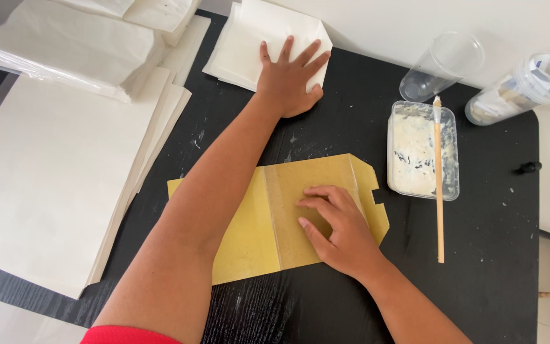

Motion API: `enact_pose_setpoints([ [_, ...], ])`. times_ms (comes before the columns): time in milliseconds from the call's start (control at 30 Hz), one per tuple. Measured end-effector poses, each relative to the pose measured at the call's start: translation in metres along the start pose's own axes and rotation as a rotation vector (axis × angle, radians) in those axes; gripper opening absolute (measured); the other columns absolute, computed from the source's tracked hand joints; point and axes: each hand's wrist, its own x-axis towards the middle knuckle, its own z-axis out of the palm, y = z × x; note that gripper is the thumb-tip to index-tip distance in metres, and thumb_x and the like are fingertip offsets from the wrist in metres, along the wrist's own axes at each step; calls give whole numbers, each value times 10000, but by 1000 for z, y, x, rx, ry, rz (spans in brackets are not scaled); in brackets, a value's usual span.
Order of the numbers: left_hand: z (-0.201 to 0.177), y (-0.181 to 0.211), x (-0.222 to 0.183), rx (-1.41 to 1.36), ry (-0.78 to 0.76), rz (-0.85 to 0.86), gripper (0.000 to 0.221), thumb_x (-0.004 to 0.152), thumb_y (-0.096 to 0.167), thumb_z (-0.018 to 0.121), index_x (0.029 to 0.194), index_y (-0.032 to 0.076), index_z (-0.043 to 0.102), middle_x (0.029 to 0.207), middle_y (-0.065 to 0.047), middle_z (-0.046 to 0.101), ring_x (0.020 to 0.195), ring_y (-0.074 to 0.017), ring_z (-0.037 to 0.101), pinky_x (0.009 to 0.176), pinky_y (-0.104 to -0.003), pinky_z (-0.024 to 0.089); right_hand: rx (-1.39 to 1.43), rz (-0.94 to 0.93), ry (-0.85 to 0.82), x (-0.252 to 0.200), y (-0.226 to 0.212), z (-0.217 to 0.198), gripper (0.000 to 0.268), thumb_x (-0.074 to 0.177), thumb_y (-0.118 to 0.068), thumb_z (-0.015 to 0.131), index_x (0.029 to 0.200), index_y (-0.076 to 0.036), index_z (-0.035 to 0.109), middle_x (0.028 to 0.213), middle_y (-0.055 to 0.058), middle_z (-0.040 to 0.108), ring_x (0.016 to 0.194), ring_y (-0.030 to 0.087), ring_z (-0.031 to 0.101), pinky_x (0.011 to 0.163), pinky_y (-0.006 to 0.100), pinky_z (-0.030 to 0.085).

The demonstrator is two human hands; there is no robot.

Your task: Applying glue to paper edges and folding them to assemble bags.

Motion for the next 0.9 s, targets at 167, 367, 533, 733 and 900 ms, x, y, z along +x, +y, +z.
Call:
enact_pose_setpoints([
  [167,-13,2,-1,41,-96,-4,673,992,514,267,1625,324,139,1705,79,102,1551,-395,101,1171,-727,80,-261,-21,-80,-4,6,7,584,939,-473,636,1401,-122,566,1430,54,485,1370,257,445,1019,444,506],
  [367,3,-6,-10,226,438,173,692,1084,647,320,1623,219,245,1633,-32,394,1449,-391,422,1179,-621,172,-315,-240,-145,-5,16,0,610,959,-463,637,1447,-101,578,1501,56,551,1451,260,416,1159,441,393],
  [533,-34,-18,-88,104,436,191,624,1101,454,468,1589,110,288,1562,-111,508,1348,-345,559,1157,-531,303,-325,-288,-139,-9,22,0,399,1015,-227,603,1411,-255,642,1507,-95,580,1471,233,420,1139,410,285],
  [733,-62,-55,-226,84,227,114,592,1033,482,537,1482,96,568,1419,-107,643,1264,-307,631,1064,-498,467,-158,-246,-232,-7,7,-5,459,1069,-26,346,1389,-157,648,1475,26,619,1483,331,380,1209,524,253],
  [900,-69,-83,-319,37,-152,-139,776,1008,639,387,1626,176,311,1656,-74,349,1505,-317,336,1200,-490,295,-152,-302,-98,-6,3,-5,401,1002,9,490,1337,-108,676,1440,99,637,1359,355,550,1161,517,380],
])
